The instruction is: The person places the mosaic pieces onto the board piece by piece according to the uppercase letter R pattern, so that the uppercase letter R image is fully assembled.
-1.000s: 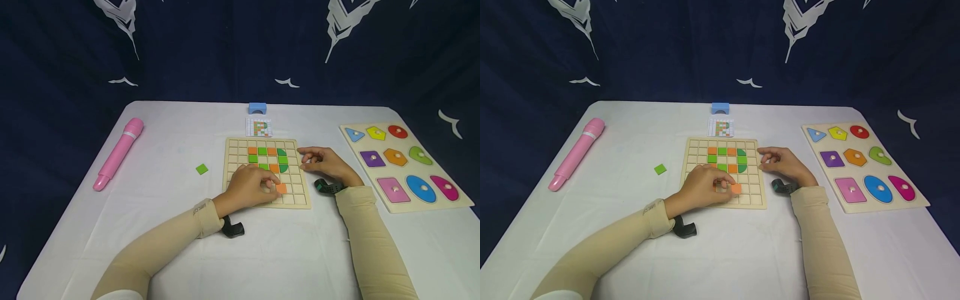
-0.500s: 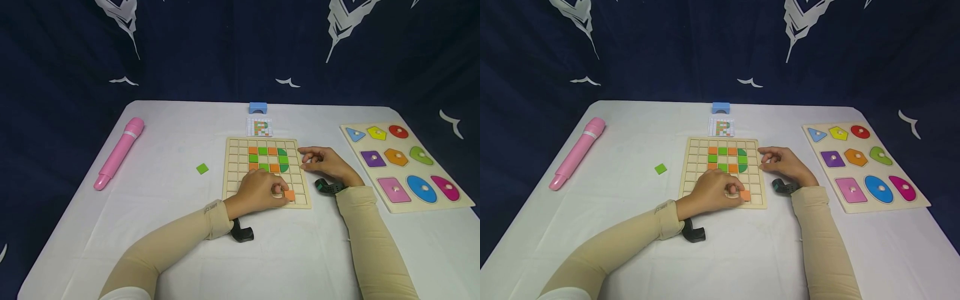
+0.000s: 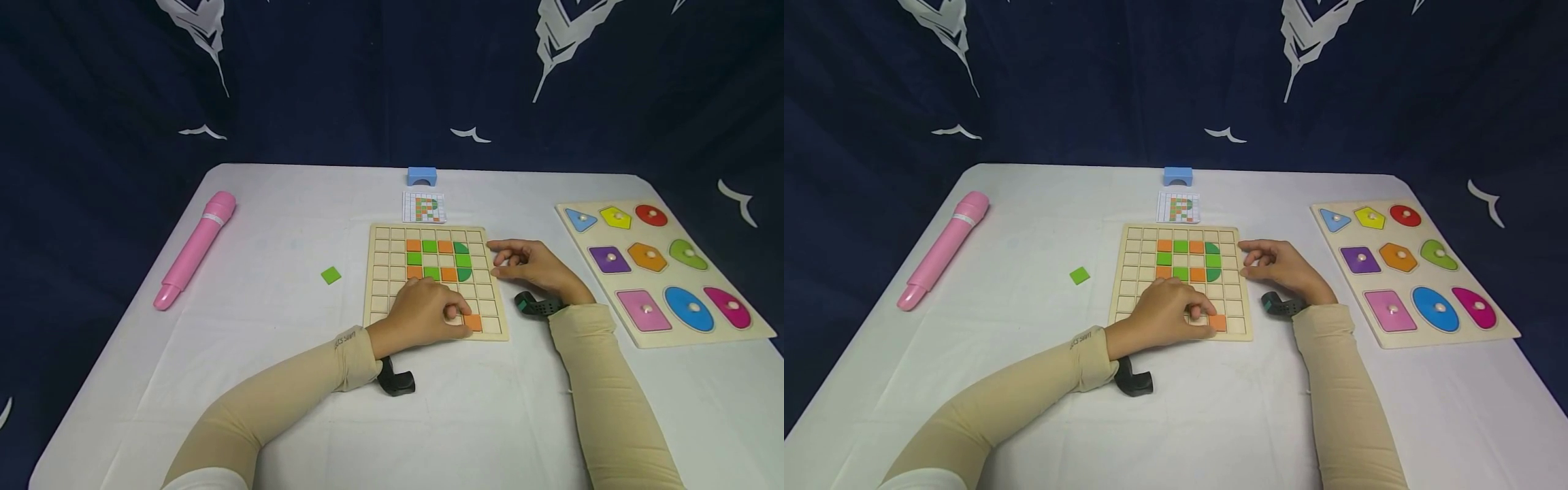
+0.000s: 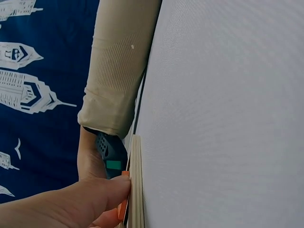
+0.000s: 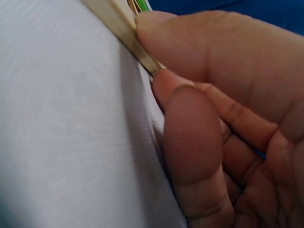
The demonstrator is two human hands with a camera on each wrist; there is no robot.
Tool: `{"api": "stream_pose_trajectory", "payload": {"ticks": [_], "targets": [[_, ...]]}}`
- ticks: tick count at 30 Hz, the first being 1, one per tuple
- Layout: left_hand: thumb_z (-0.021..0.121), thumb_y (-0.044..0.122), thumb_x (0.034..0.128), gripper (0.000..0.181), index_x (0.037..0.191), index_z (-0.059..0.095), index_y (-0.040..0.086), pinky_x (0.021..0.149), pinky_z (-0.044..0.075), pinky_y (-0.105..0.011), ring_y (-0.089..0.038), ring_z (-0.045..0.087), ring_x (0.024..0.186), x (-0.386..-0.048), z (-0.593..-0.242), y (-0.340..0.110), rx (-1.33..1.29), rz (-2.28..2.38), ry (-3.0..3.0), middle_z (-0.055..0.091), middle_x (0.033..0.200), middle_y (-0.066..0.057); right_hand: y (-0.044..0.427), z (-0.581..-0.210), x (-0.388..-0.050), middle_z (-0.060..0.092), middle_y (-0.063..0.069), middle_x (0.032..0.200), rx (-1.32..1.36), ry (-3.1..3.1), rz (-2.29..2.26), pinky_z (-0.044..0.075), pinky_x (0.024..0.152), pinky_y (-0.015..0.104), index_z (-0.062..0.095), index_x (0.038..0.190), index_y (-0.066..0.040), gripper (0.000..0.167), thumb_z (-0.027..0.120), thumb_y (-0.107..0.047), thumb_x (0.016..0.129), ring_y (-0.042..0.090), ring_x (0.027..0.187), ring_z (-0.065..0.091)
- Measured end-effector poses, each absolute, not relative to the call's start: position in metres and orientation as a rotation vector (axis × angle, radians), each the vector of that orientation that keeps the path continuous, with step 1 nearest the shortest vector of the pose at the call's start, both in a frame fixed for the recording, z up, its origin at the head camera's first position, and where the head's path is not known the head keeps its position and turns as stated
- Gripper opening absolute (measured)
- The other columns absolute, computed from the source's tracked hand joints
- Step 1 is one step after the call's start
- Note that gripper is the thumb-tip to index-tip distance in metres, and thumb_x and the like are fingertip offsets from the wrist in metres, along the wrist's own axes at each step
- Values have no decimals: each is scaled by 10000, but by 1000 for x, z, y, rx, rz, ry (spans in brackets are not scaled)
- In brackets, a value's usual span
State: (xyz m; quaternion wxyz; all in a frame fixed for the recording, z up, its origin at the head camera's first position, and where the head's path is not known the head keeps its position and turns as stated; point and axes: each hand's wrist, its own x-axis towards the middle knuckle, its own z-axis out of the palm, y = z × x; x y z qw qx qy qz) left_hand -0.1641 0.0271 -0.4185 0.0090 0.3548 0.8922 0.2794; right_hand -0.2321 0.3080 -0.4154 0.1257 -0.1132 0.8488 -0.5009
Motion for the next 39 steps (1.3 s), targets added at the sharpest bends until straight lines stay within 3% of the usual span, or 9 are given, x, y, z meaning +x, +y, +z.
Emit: {"api": "stream_pose_trajectory", "payload": {"ticks": [12,19,22,27,31,39], "targets": [[902,401,873,251,1092,859,285,880,413,-295,0,538,807,-163,-417,26,1149,864,2786,566,713,219,309,-417,-232,666,-60,986,-322,2451,-1480,447,688,182,547,1493,121,607,790,7,949,77,784,503],[870,314,906,227,1122,847,250,919,454,-301,-31,560,843,-161,-414,17,1182,960,2739,643,795,187,309,-418,-232,665,-27,1009,-323,2445,-1488,451,688,193,540,1497,126,614,790,10,948,91,787,507],[850,279,922,219,1134,843,228,949,472,-308,-35,592,844,-165,-413,7,1188,1010,2717,677,829,184,308,-417,-231,666,-18,1009,-325,2455,-1487,451,690,194,544,1493,127,612,793,11,946,95,790,510],[830,231,949,193,1134,840,177,862,475,-288,-101,593,783,-174,-411,-14,1187,1121,2630,668,833,145,307,-416,-231,665,-21,1001,-323,2460,-1478,449,698,194,545,1488,131,608,792,9,946,95,792,511],[830,217,958,201,1146,838,147,851,473,-283,-122,593,850,-182,-410,-34,1180,1191,2585,674,865,133,307,-416,-231,664,-16,1003,-323,2460,-1472,449,706,194,543,1488,133,609,791,5,947,95,799,513],[839,183,951,244,1183,831,106,874,492,-394,-199,627,939,-199,-409,-75,1187,1347,2568,739,944,74,307,-415,-231,669,-1,1011,-328,2465,-1473,443,705,198,550,1485,130,611,799,3,941,101,795,505]]}}
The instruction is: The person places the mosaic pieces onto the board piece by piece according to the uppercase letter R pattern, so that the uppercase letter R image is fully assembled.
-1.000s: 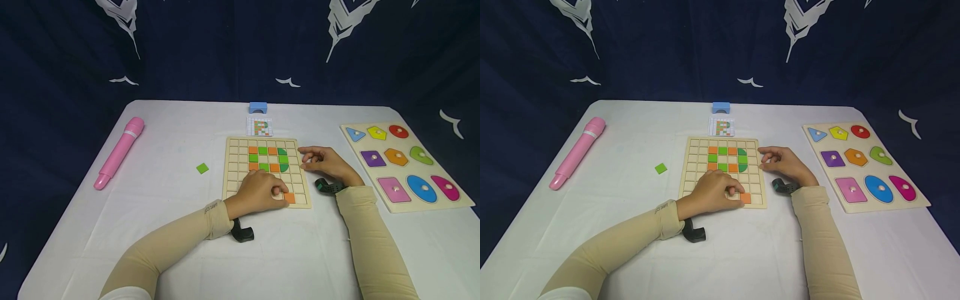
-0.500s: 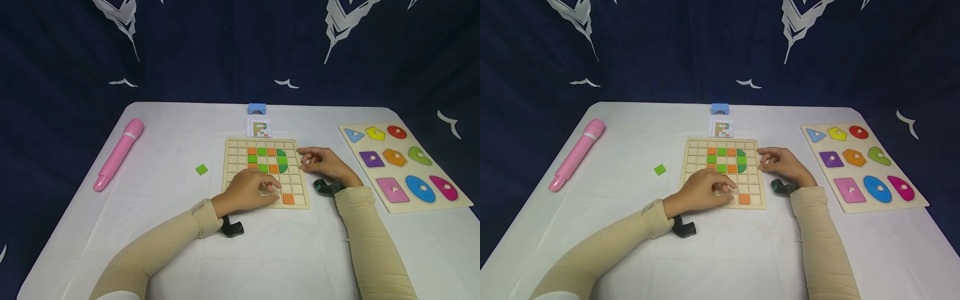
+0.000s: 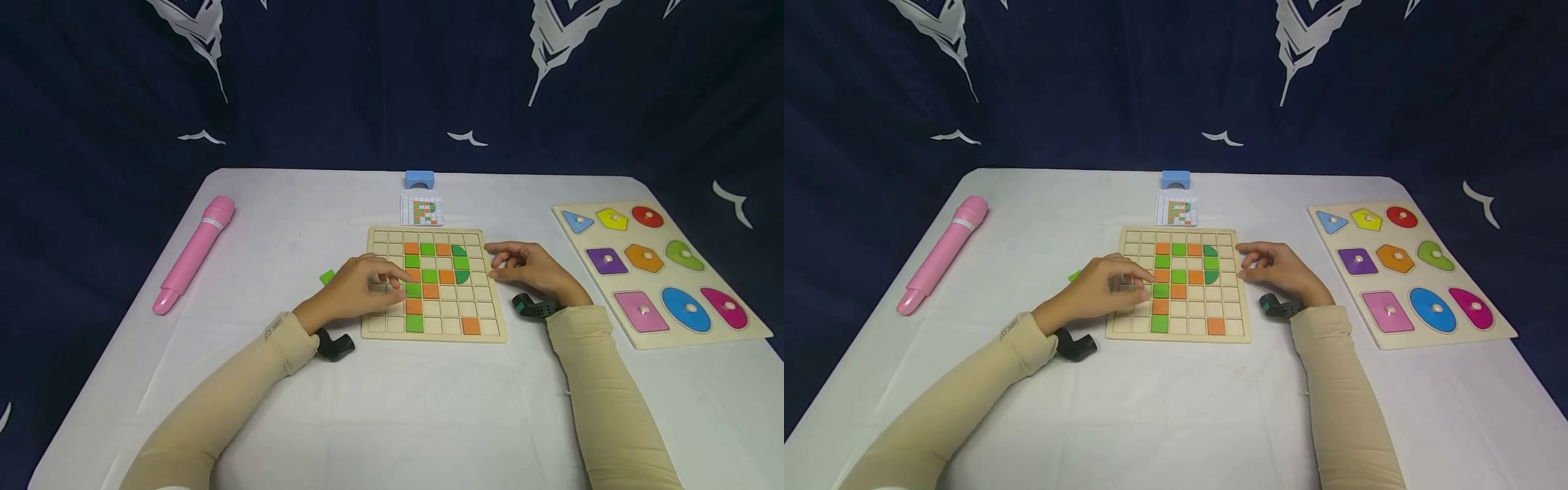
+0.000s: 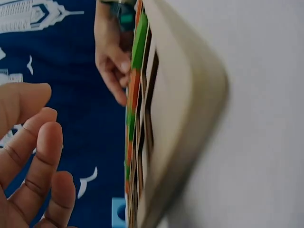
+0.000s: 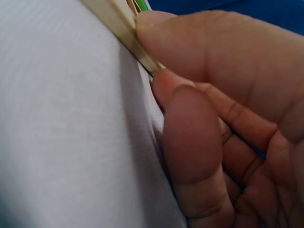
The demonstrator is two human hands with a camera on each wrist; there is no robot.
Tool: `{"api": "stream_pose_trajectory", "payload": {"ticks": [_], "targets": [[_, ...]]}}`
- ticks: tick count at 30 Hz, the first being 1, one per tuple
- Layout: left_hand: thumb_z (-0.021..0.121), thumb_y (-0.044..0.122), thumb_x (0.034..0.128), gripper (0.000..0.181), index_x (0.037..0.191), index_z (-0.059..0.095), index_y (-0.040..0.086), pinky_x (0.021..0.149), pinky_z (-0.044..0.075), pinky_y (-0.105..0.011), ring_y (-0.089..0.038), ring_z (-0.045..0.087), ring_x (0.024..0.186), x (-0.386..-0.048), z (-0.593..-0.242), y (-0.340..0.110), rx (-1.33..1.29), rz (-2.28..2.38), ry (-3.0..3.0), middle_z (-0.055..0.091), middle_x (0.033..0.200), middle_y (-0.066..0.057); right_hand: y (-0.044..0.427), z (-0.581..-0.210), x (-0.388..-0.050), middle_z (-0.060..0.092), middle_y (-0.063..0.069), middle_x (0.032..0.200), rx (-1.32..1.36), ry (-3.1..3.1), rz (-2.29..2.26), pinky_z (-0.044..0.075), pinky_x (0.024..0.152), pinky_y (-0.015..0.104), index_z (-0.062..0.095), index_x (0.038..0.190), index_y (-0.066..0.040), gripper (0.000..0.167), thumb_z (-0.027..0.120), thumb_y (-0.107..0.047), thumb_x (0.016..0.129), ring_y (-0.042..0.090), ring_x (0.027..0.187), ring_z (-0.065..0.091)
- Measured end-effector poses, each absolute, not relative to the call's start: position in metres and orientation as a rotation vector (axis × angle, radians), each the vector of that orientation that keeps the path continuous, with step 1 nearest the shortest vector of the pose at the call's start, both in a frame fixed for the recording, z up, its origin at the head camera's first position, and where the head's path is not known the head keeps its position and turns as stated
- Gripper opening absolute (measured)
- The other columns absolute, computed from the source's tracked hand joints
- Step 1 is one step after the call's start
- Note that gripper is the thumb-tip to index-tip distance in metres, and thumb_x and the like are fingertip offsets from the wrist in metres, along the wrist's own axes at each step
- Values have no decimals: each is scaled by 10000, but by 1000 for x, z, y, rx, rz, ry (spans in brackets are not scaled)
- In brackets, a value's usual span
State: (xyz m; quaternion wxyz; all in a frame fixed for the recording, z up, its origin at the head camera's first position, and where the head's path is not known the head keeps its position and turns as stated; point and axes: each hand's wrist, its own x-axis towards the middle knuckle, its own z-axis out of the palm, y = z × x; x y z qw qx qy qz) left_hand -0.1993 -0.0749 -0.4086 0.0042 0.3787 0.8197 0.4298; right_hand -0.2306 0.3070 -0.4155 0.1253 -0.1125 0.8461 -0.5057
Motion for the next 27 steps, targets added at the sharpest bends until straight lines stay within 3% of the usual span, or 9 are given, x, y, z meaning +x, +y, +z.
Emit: {"api": "stream_pose_trajectory", "payload": {"ticks": [4,14,27], "targets": [[839,156,945,261,1196,822,90,841,467,-399,-236,633,943,-208,-407,-95,1064,1420,2581,742,952,49,307,-415,-231,665,4,1007,-330,2460,-1483,444,703,196,546,1486,135,611,795,10,942,103,793,504],[797,133,983,231,1190,807,30,723,408,-277,-212,604,861,-230,-411,-137,773,1581,2635,699,910,-33,306,-415,-231,667,1,993,-337,2464,-1478,434,691,200,552,1480,136,612,799,17,934,104,780,497],[773,118,997,271,1248,783,16,788,465,-270,-220,613,891,-238,-412,-156,729,1536,2611,716,970,-64,308,-417,-233,667,11,1008,-336,2463,-1476,439,693,198,545,1487,135,616,798,9,940,104,788,498]]}}
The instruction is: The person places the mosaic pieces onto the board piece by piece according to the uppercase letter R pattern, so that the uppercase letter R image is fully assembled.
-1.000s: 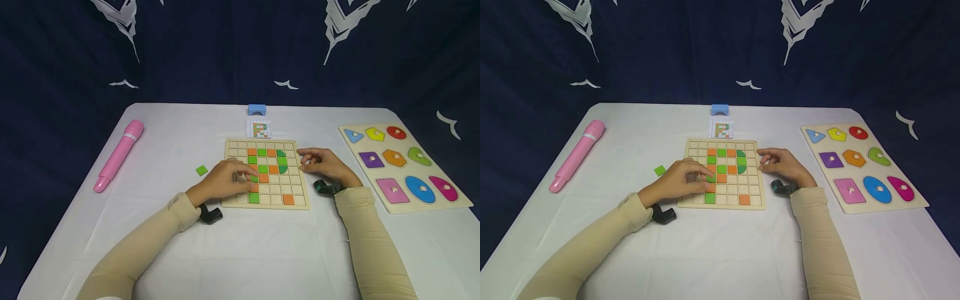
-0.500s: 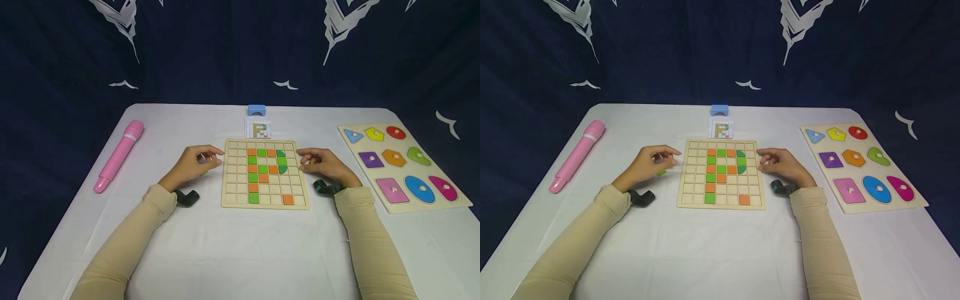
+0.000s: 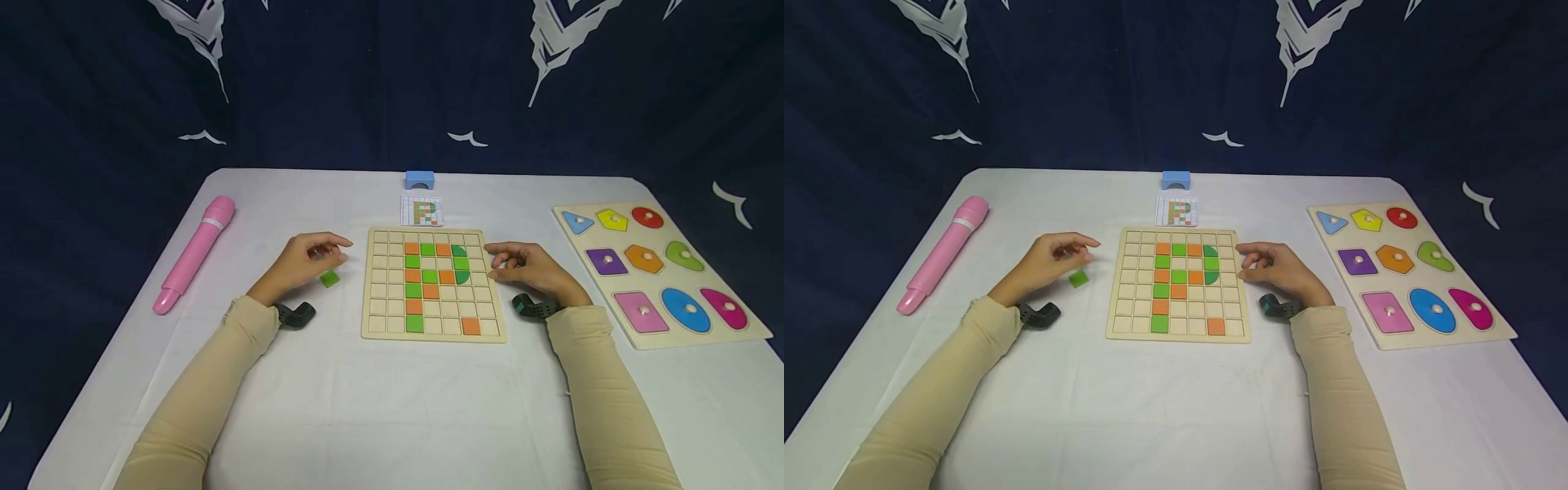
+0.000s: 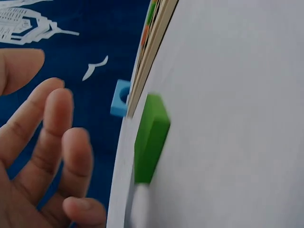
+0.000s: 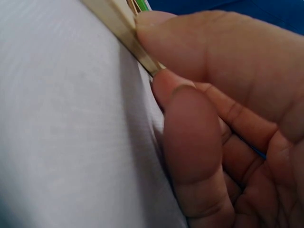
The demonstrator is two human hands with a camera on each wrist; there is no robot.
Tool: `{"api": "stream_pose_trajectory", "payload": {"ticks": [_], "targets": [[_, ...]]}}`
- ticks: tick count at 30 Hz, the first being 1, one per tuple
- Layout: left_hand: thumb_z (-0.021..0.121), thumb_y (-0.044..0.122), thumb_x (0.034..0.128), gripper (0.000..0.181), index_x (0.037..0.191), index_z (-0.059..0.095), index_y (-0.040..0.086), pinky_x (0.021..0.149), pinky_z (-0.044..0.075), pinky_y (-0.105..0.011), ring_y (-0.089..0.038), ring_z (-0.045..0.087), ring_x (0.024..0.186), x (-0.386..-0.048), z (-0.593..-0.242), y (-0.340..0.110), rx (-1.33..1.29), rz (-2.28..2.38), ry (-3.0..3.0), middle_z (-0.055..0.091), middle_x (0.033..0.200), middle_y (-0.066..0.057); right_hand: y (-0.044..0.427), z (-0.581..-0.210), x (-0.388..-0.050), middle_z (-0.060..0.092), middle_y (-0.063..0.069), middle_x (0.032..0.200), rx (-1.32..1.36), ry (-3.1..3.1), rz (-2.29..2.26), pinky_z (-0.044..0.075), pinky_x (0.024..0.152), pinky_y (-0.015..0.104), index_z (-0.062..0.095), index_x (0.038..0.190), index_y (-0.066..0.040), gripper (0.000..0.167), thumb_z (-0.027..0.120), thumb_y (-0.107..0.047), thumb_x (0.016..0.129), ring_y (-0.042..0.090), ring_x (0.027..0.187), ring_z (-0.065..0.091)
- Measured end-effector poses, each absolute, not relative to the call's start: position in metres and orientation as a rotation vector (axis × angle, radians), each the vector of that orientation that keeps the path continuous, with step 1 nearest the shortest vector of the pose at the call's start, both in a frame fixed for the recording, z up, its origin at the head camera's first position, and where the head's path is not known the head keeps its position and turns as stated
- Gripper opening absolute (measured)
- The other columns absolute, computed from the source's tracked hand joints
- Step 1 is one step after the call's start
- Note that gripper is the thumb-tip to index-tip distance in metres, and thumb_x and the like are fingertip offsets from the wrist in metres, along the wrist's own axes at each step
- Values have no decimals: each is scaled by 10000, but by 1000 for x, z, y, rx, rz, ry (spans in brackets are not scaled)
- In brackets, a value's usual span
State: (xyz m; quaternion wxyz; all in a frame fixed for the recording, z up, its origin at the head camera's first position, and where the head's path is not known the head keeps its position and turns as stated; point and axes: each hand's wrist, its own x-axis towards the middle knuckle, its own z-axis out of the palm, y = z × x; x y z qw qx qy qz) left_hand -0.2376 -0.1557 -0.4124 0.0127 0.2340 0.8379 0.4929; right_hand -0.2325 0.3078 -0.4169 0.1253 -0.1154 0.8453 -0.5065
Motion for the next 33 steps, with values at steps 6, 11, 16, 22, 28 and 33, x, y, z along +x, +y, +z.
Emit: {"api": "stream_pose_trajectory", "payload": {"ticks": [6,11,16,22,28,33], "targets": [[754,122,1019,316,1316,752,13,922,489,-277,-224,628,1005,-244,-413,-173,652,1408,2578,744,1107,-123,308,-416,-232,667,-7,1007,-326,2452,-1483,447,700,195,540,1494,129,617,794,8,945,99,794,501],[753,144,1016,346,1339,742,22,907,464,-309,-225,592,998,-245,-409,-181,620,1316,2568,734,1169,-124,308,-417,-232,666,3,1021,-315,2453,-1476,445,704,195,537,1500,124,621,795,6,948,99,802,498],[751,44,939,395,1333,747,19,841,447,-296,-219,551,942,-246,-408,-184,606,1246,2544,736,1221,-137,308,-417,-232,665,6,1026,-315,2456,-1472,440,706,195,538,1499,125,625,800,1,945,98,804,496],[686,-26,870,448,1307,766,33,882,433,-324,-216,556,958,-246,-408,-185,614,1159,2565,716,1150,-104,309,-417,-232,671,15,1021,-336,2464,-1478,441,703,194,547,1486,130,615,798,6,939,98,799,499],[686,-34,848,424,1256,788,21,889,445,-348,-235,558,989,-244,-408,-184,630,1135,2566,718,1155,-112,309,-417,-232,669,-14,1013,-334,2472,-1464,441,709,194,550,1488,122,611,797,-7,944,96,805,502],[717,-31,830,362,1177,814,12,922,468,-362,-246,572,1005,-244,-408,-184,659,1106,2577,718,1115,-109,309,-417,-232,666,-34,999,-334,2467,-1470,439,707,192,550,1486,123,606,792,-5,945,95,803,501]]}}
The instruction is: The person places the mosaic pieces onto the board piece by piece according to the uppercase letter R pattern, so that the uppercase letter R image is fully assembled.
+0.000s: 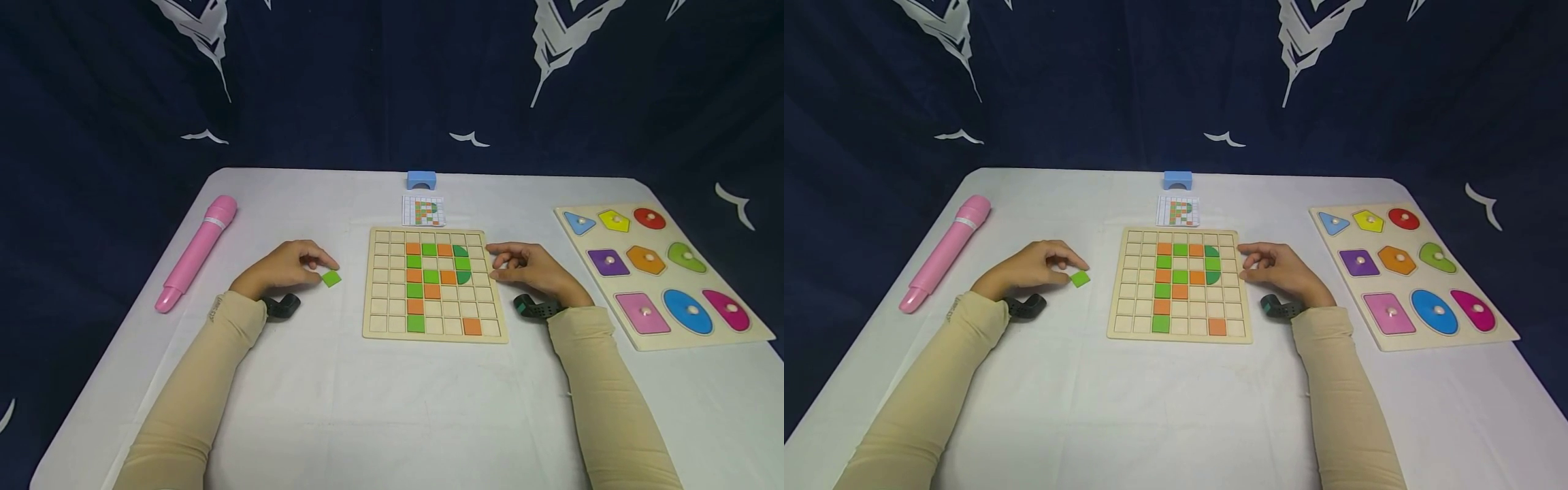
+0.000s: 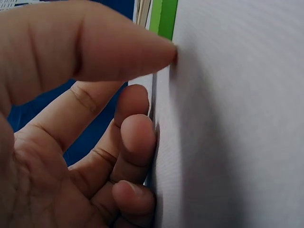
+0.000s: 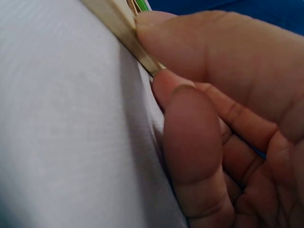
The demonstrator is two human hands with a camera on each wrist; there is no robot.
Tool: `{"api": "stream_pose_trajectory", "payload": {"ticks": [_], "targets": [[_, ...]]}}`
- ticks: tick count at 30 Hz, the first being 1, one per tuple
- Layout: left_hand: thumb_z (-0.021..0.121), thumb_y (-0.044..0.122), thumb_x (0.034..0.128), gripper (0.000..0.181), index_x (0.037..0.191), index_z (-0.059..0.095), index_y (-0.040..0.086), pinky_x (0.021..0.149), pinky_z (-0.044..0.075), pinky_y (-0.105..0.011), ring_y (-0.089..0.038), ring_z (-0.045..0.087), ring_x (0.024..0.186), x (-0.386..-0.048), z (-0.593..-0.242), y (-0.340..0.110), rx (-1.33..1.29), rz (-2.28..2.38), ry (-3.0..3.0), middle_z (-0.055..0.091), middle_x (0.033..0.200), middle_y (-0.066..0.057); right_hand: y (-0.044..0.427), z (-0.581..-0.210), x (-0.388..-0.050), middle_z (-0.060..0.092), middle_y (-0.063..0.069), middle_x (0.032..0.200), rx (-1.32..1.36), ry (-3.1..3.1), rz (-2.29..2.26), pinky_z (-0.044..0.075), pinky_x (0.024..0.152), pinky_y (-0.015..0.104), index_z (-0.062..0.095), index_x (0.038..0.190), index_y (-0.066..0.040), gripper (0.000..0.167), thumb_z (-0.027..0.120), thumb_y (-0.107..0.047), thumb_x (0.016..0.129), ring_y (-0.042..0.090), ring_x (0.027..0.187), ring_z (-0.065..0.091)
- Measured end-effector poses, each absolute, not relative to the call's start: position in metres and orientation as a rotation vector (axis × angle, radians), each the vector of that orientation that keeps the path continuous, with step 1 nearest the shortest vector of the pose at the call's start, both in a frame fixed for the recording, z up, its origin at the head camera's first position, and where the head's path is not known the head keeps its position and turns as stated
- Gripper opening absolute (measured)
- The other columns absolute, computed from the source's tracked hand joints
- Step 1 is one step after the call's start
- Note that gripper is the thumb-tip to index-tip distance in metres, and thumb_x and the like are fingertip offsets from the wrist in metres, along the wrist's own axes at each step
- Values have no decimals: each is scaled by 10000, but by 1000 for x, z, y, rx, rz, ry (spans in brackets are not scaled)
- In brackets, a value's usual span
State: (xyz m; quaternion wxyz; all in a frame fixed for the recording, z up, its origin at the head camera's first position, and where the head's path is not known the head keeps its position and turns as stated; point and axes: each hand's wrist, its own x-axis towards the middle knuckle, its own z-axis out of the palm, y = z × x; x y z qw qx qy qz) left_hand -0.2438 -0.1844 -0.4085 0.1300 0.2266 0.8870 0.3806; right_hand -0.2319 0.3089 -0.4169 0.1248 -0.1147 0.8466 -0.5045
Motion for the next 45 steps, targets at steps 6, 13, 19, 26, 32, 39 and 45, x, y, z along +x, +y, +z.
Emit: {"api": "stream_pose_trajectory", "payload": {"ticks": [6,13,19,26,32,39,45], "targets": [[766,6,839,324,1157,821,27,964,478,-405,-251,568,1014,-244,-410,-184,643,1067,2588,694,1076,-84,308,-417,-231,669,-32,1000,-342,2466,-1484,441,701,191,548,1481,133,606,793,4,943,93,796,502],[865,78,850,300,1141,817,20,979,482,-425,-251,562,1016,-245,-410,-184,647,1053,2592,695,1063,-80,308,-417,-232,667,1,1015,-332,2452,-1489,445,702,194,539,1492,131,613,791,12,945,98,799,501],[864,71,852,286,1128,807,20,932,476,-392,-249,580,1002,-244,-411,-179,647,1113,2582,748,1090,-79,308,-417,-232,665,-8,1018,-330,2445,-1488,447,702,193,536,1496,131,615,790,15,947,92,797,502],[851,61,860,264,1115,787,39,938,470,-385,-248,603,983,-240,-412,-169,694,1190,2621,775,1129,-93,308,-416,-231,664,-1,1014,-341,2450,-1488,446,692,194,544,1485,136,603,789,16,948,89,785,507],[864,83,846,259,1096,796,78,898,453,-381,-250,595,974,-234,-408,-151,724,1251,2664,778,1072,-50,308,-416,-231,667,9,1016,-347,2460,-1481,445,693,195,552,1480,135,599,794,13,946,92,786,510],[866,161,834,277,1103,803,156,857,444,-385,-242,595,992,-221,-399,-120,718,1195,2723,759,1024,25,308,-417,-230,674,-22,1003,-361,2474,-1478,449,689,194,554,1472,141,591,793,7,949,90,781,514],[856,182,820,280,1096,810,170,831,431,-369,-219,565,937,-211,-397,-96,748,1223,2748,708,918,39,307,-417,-231,673,-19,1001,-372,2470,-1482,447,687,197,552,1471,147,590,790,19,946,94,780,513]]}}
